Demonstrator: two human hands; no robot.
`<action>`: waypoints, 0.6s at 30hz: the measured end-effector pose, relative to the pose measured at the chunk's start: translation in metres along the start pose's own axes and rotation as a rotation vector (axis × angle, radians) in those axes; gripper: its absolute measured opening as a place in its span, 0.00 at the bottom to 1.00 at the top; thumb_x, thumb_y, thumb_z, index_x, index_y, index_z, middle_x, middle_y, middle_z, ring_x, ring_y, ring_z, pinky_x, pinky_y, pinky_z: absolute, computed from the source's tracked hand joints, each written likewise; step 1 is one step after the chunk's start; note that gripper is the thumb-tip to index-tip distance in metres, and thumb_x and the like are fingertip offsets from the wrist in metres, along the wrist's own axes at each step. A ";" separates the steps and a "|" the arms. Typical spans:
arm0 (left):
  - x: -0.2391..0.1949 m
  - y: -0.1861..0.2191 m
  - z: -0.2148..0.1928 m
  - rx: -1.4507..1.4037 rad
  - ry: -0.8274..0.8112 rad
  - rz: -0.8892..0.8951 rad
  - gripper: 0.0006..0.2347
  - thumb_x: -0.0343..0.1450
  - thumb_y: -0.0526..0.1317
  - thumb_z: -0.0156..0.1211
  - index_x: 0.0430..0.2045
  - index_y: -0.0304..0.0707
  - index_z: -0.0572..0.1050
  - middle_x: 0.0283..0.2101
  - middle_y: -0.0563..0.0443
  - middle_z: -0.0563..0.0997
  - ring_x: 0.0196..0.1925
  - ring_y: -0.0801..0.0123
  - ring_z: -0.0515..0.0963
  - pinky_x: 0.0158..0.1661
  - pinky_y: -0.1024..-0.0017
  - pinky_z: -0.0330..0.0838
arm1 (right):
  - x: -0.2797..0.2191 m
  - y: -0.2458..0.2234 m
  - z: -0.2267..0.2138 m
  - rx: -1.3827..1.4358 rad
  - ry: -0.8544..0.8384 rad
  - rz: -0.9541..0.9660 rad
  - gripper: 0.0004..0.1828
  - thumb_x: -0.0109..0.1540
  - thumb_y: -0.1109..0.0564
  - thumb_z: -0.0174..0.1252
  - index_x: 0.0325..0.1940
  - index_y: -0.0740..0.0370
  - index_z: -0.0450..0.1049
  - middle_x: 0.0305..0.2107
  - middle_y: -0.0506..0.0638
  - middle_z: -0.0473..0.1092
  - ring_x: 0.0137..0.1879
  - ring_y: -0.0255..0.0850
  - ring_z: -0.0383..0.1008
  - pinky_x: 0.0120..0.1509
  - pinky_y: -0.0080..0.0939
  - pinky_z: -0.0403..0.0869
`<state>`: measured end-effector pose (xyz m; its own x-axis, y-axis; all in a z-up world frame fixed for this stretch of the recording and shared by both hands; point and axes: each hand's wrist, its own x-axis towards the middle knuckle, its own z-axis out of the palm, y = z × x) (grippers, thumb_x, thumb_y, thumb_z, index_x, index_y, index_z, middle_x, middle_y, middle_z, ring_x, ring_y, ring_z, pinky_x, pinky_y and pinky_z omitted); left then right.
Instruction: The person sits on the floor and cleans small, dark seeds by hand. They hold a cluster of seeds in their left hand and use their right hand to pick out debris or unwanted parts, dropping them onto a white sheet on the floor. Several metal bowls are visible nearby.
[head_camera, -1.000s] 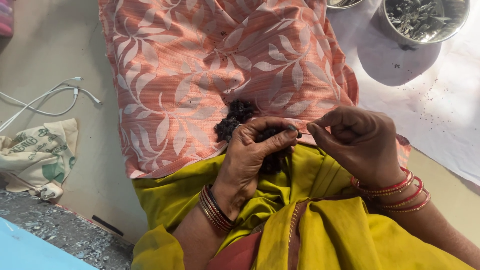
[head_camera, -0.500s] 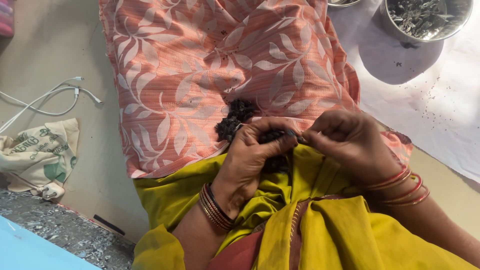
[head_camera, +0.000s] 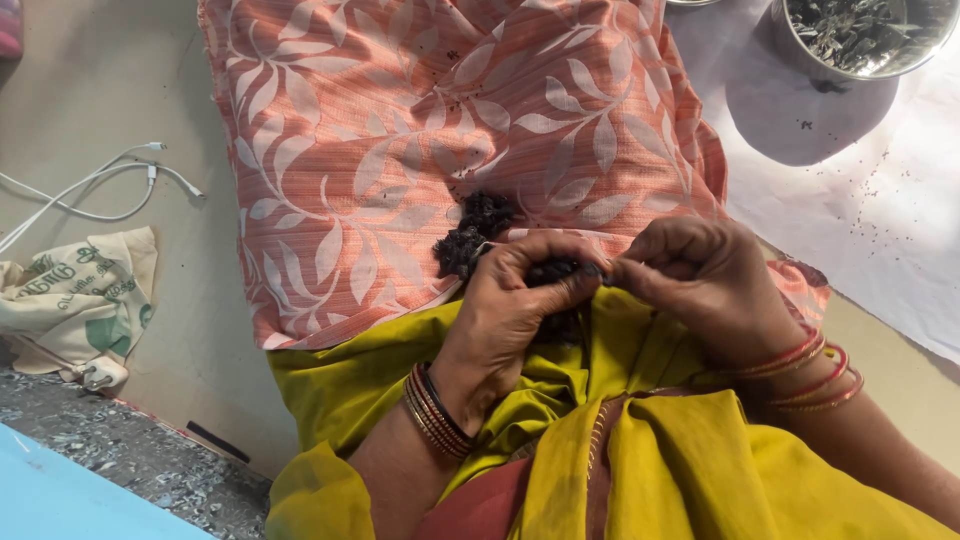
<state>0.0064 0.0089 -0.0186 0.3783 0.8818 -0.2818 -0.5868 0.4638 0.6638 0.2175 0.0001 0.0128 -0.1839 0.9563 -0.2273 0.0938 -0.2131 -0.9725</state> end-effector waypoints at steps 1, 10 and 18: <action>-0.001 0.001 -0.001 0.061 -0.082 0.018 0.05 0.70 0.28 0.68 0.36 0.31 0.81 0.41 0.51 0.84 0.45 0.74 0.81 0.50 0.75 0.77 | 0.002 0.001 -0.002 -0.006 0.009 0.002 0.02 0.60 0.63 0.63 0.34 0.65 0.78 0.28 0.40 0.77 0.35 0.23 0.74 0.39 0.26 0.75; -0.005 0.017 0.003 0.235 -0.233 -0.108 0.05 0.73 0.31 0.66 0.40 0.29 0.83 0.43 0.51 0.84 0.48 0.74 0.80 0.54 0.75 0.74 | 0.000 -0.010 0.003 -0.444 0.148 -0.125 0.05 0.60 0.63 0.67 0.31 0.66 0.78 0.23 0.40 0.73 0.31 0.21 0.67 0.32 0.26 0.68; -0.006 0.015 0.008 0.221 -0.255 -0.033 0.08 0.72 0.30 0.66 0.44 0.29 0.82 0.45 0.51 0.84 0.50 0.74 0.81 0.56 0.75 0.75 | -0.007 -0.013 0.001 -0.514 0.244 -0.203 0.08 0.61 0.60 0.68 0.31 0.63 0.77 0.22 0.40 0.71 0.30 0.19 0.65 0.32 0.25 0.67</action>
<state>0.0006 0.0099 -0.0015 0.5777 0.8037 -0.1423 -0.4122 0.4378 0.7991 0.2162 -0.0037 0.0269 -0.0239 0.9990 0.0377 0.5521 0.0446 -0.8326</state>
